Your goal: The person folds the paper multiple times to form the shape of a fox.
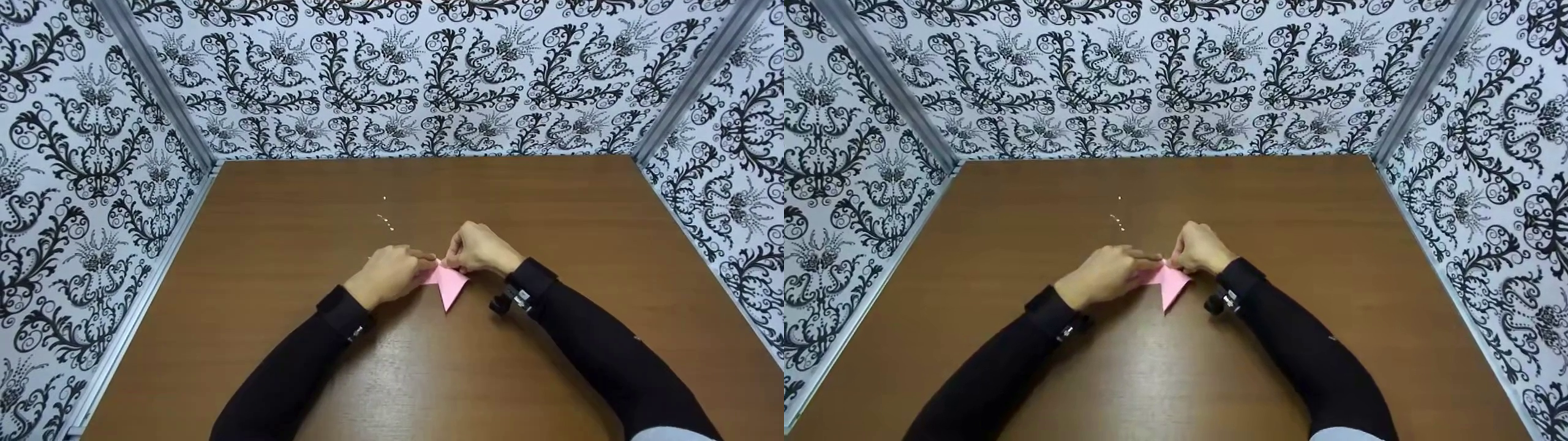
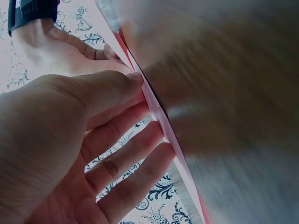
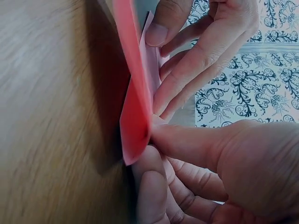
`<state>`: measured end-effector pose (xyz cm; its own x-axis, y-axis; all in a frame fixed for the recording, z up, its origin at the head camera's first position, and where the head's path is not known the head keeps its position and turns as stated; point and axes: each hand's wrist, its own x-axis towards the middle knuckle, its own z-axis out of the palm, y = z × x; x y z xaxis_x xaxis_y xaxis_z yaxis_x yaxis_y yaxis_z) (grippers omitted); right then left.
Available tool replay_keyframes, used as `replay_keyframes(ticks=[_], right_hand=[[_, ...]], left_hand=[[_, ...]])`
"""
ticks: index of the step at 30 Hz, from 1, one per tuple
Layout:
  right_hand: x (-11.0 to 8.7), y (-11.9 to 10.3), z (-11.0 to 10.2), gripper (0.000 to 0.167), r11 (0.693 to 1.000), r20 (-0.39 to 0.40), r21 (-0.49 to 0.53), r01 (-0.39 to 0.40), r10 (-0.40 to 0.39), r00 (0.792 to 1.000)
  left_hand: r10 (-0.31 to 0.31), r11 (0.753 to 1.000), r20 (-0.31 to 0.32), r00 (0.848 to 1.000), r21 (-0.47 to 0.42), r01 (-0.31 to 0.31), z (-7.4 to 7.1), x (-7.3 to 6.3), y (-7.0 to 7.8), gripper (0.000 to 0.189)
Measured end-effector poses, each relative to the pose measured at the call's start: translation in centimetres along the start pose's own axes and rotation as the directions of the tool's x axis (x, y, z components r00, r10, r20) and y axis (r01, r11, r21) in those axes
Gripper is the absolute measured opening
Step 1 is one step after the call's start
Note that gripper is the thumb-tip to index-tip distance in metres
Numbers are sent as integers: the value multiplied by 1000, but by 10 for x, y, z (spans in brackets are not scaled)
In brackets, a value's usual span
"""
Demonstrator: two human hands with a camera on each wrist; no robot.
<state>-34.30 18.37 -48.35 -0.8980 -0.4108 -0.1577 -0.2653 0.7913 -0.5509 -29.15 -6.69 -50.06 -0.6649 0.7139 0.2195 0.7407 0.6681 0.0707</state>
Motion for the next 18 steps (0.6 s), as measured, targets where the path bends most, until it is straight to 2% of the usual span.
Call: replay_keyframes(ticks=[7, 18], right_hand=[[-13, 5, -2, 19, 1000, 18, 4, 5, -5, 1000], [-35, 15, -4, 17, 999, 12, 39, -31, 30, 999]], left_hand=[[0, 1000, 1, 1000, 7, 0, -1, -1, 1, 28], [0, 1000, -3, 1000, 13, 0, 0, 0, 3, 27]])
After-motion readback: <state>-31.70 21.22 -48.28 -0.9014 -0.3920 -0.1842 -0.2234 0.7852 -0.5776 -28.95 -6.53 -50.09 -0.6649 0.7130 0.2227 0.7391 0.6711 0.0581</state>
